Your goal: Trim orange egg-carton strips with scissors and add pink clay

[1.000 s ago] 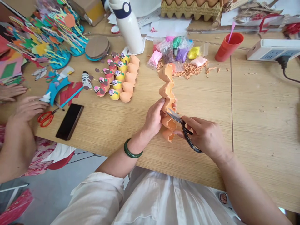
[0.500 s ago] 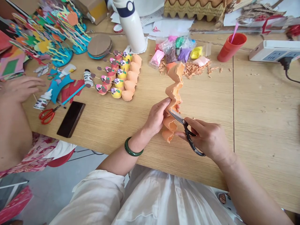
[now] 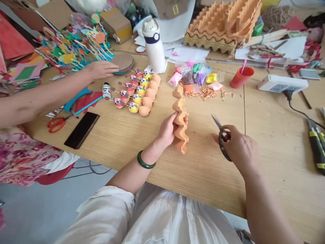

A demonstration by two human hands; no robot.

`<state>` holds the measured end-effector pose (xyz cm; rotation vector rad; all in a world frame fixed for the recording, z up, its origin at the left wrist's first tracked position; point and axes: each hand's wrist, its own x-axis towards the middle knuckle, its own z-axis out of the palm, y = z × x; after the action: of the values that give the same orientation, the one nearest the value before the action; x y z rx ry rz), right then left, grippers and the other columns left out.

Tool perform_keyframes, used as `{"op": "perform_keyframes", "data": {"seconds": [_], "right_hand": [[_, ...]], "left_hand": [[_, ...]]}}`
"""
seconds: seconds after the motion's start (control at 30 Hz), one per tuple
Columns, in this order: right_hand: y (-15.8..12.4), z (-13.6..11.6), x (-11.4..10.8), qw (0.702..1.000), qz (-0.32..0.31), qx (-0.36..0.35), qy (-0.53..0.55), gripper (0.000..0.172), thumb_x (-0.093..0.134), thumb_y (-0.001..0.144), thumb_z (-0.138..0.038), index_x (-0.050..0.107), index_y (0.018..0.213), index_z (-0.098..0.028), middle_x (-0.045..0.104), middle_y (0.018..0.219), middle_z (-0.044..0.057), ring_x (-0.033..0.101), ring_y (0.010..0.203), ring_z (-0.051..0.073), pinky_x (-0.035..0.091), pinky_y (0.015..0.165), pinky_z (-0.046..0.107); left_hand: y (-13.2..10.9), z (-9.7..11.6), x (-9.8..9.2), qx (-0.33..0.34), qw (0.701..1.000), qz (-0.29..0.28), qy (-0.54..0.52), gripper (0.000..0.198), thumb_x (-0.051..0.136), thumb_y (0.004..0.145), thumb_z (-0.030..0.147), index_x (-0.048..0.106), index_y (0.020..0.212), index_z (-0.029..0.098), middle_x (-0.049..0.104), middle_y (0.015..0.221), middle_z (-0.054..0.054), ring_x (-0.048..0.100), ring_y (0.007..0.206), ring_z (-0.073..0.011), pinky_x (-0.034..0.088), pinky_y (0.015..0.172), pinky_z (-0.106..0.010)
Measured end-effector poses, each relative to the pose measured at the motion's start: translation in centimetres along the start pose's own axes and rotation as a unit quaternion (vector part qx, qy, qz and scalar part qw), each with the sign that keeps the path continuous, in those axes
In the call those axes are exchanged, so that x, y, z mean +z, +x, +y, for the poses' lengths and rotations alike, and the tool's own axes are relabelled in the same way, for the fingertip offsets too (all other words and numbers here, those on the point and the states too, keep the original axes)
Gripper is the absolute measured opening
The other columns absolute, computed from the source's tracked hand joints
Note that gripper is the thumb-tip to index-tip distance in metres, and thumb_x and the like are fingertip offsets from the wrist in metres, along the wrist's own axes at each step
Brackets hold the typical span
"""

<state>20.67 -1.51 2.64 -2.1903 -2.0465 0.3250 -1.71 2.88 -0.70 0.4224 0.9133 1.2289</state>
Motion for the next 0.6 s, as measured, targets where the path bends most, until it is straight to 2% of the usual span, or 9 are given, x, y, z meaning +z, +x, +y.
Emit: {"op": "perform_keyframes", "data": {"seconds": [0.07,0.13,0.23,0.37,0.43,0.5,0.53,0.57,0.6], "right_hand": [[0.9,0.9,-0.4,0.997,-0.010,0.050,-0.053,0.048,0.062,0.094,-0.042,0.066,0.130,-0.010,0.080,0.088,0.017,0.073,0.076,0.033,0.038,0.059,0.033],[1.3,1.6,-0.7,0.994,-0.043,0.058,-0.087,0.046,0.060,0.093,-0.034,0.066,0.130,-0.007,0.080,0.093,0.022,0.074,0.083,0.036,0.040,0.060,0.034],[1.1,2.0,-1.0,0.989,-0.074,0.037,-0.121,0.043,0.055,0.094,-0.031,0.069,0.129,-0.010,0.080,0.097,0.022,0.075,0.085,0.035,0.042,0.061,0.035],[0.9,2.4,-1.4,0.987,-0.054,-0.013,-0.151,0.044,0.053,0.093,-0.030,0.069,0.131,-0.015,0.079,0.104,0.020,0.075,0.086,0.033,0.044,0.064,0.035],[0.9,2.2,-1.9,0.983,-0.055,-0.014,-0.175,0.041,0.056,0.091,-0.033,0.072,0.124,-0.016,0.077,0.098,0.019,0.073,0.082,0.033,0.043,0.061,0.035],[0.3,1.4,-3.0,0.987,-0.027,-0.024,-0.155,0.035,0.056,0.090,-0.037,0.075,0.112,-0.017,0.076,0.091,0.018,0.071,0.077,0.034,0.044,0.059,0.037],[-0.5,0.8,-3.8,0.993,0.007,-0.044,-0.114,0.033,0.055,0.091,-0.039,0.075,0.106,-0.017,0.076,0.090,0.018,0.071,0.078,0.034,0.046,0.059,0.039],[-1.6,0.1,-4.7,0.993,0.064,-0.089,-0.043,0.033,0.053,0.093,-0.041,0.075,0.104,-0.018,0.076,0.096,0.017,0.071,0.083,0.034,0.049,0.063,0.041],[-3.1,-0.5,-5.7,0.981,0.120,-0.144,0.052,0.034,0.050,0.097,-0.043,0.073,0.107,-0.021,0.075,0.106,0.017,0.072,0.091,0.033,0.052,0.068,0.043]], "left_hand": [[0.1,0.3,0.1,-0.007,0.999,0.009,-0.032,0.025,0.054,0.098,0.031,0.072,0.095,0.014,0.076,0.093,-0.006,0.067,0.076,-0.0118,0.050,0.078,-0.026],[0.2,0.4,0.2,-0.016,0.999,0.017,-0.050,0.022,0.055,0.097,0.028,0.071,0.094,0.013,0.076,0.091,-0.006,0.067,0.075,-0.0117,0.050,0.078,-0.026],[0.4,0.1,0.1,-0.007,0.999,0.032,-0.040,0.017,0.062,0.093,0.027,0.069,0.090,0.012,0.077,0.089,-0.006,0.067,0.073,-0.0117,0.050,0.077,-0.026],[0.7,-0.4,-0.2,0.032,0.999,0.042,-0.008,0.018,0.071,0.085,0.032,0.070,0.088,0.014,0.076,0.087,-0.004,0.065,0.072,-0.0113,0.048,0.072,-0.025],[0.9,-0.6,-0.4,0.051,0.998,0.044,0.008,0.023,0.075,0.081,0.037,0.071,0.087,0.015,0.076,0.088,-0.003,0.065,0.073,-0.0116,0.048,0.071,-0.025],[1.0,-0.7,-0.5,0.066,0.997,0.047,0.016,0.026,0.079,0.078,0.040,0.071,0.085,0.016,0.076,0.088,-0.003,0.065,0.073,-0.0113,0.049,0.071,-0.025],[1.1,-0.7,-0.6,0.069,0.996,0.051,0.015,0.027,0.080,0.076,0.041,0.071,0.084,0.016,0.075,0.087,-0.002,0.065,0.072,-0.0111,0.049,0.072,-0.025],[1.2,-0.8,-0.6,0.070,0.996,0.056,0.013,0.028,0.081,0.075,0.041,0.071,0.083,0.016,0.075,0.086,-0.002,0.065,0.072,-0.0109,0.049,0.072,-0.024],[1.2,-0.8,-0.6,0.068,0.996,0.061,0.009,0.029,0.082,0.074,0.042,0.072,0.083,0.016,0.075,0.085,-0.002,0.065,0.072,-0.0109,0.049,0.071,-0.024]]}}
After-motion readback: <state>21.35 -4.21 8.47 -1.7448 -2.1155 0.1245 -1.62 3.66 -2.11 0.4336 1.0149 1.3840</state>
